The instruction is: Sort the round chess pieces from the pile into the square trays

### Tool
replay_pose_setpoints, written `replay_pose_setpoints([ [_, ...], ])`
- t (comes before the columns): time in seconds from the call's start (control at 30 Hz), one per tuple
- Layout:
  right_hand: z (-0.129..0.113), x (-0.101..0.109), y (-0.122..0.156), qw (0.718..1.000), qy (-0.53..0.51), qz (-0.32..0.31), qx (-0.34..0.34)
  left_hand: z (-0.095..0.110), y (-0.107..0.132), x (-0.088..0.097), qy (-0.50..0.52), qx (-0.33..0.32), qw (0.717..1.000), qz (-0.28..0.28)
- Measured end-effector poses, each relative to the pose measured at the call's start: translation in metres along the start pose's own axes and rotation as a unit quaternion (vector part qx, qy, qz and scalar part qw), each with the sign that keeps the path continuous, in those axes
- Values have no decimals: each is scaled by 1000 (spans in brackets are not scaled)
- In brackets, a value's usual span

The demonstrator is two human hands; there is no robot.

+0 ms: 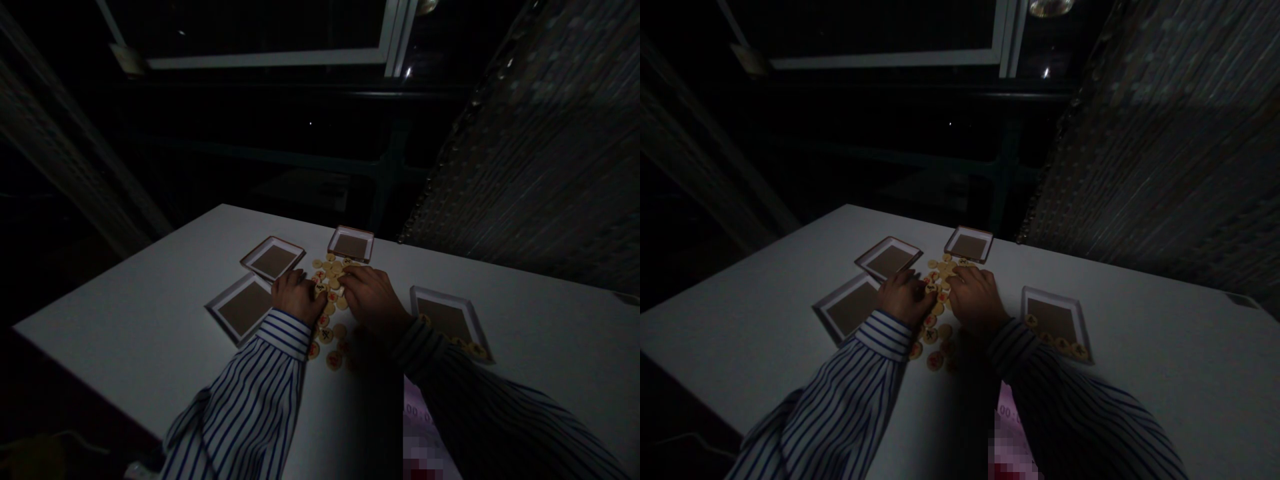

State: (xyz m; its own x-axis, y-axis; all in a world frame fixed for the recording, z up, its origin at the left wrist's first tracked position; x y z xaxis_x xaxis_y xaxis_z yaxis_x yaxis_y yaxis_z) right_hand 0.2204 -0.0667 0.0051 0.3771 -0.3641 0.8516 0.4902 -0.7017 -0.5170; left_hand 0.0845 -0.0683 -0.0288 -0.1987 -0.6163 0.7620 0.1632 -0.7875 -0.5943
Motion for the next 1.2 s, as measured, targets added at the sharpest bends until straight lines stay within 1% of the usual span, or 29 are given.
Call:
replay_pose_setpoints([
  [0.3,2,3,0,999,-14,26,-15,2,-1,1,6,-14,1000,-6],
  [0.6,6,12,-1,996,-24,62,-54,5,-4,7,37,-12,999,25],
  [0.67,8,12,-1,996,-27,61,-62,6,-5,10,46,-15,998,35],
  [0.77,10,11,0,996,-25,58,-68,8,-6,13,63,-29,997,37],
  [1.2,10,11,-1,996,-19,57,-72,14,-6,26,121,-53,989,74],
])
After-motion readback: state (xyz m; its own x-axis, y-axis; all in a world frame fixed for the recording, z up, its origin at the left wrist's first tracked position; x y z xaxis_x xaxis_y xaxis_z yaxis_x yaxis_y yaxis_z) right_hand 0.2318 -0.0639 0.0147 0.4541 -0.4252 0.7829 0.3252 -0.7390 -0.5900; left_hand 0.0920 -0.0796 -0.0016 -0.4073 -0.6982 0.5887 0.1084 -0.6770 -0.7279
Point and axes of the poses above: each hand's wrist, its own y-axis away from the middle knuckle, its own x-axis out of the back of the hand, z = x × y, the point moved 7 cm from there along -y, towards the middle knuckle, and after that the axes turned 11 degrees about z, right-handed, at the moved point
